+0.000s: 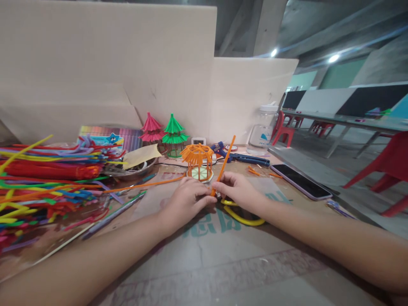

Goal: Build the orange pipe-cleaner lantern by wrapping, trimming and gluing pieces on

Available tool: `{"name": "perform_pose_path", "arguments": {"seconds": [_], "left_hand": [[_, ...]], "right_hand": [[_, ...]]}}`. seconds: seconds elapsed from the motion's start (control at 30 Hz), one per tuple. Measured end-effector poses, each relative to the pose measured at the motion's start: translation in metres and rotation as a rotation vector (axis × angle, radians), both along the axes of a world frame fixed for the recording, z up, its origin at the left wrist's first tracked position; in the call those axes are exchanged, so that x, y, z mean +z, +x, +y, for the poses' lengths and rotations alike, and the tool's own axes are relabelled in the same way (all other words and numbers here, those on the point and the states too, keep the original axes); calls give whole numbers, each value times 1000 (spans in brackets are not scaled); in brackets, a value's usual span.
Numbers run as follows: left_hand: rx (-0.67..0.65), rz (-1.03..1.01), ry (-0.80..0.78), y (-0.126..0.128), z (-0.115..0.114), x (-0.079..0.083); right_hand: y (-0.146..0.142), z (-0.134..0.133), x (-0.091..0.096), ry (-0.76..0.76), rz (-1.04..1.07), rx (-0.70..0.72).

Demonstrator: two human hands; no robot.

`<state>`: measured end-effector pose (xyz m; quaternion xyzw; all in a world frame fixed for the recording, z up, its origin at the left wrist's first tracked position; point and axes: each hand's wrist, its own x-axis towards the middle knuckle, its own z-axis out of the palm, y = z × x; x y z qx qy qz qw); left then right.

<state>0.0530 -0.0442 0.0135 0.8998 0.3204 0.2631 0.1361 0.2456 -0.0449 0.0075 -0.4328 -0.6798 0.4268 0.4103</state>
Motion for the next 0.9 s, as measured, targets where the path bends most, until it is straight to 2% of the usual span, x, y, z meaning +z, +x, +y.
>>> {"name": "perform_pose_path", "arguments": {"seconds": [0.13, 0.33, 0.53, 0.67, 0.8, 0.9], "left_hand": [[21, -46, -25, 2, 1, 1], [29, -62, -40, 2, -1, 0], [50, -80, -49, 1, 0, -2], [85, -134, -130, 0, -2, 1], [109, -190, -224, 1, -6, 4], [128, -198, -254, 2, -7, 3]], "right_hand": [[0, 0, -1, 63, -22, -41], [-1, -5, 1, 178, -195, -123], [-4, -7, 2, 178, -221, -88], [2, -3, 14, 162, -270, -1], [31, -3, 29, 189, -538, 89], [53, -9, 32, 232, -801, 97]]}}
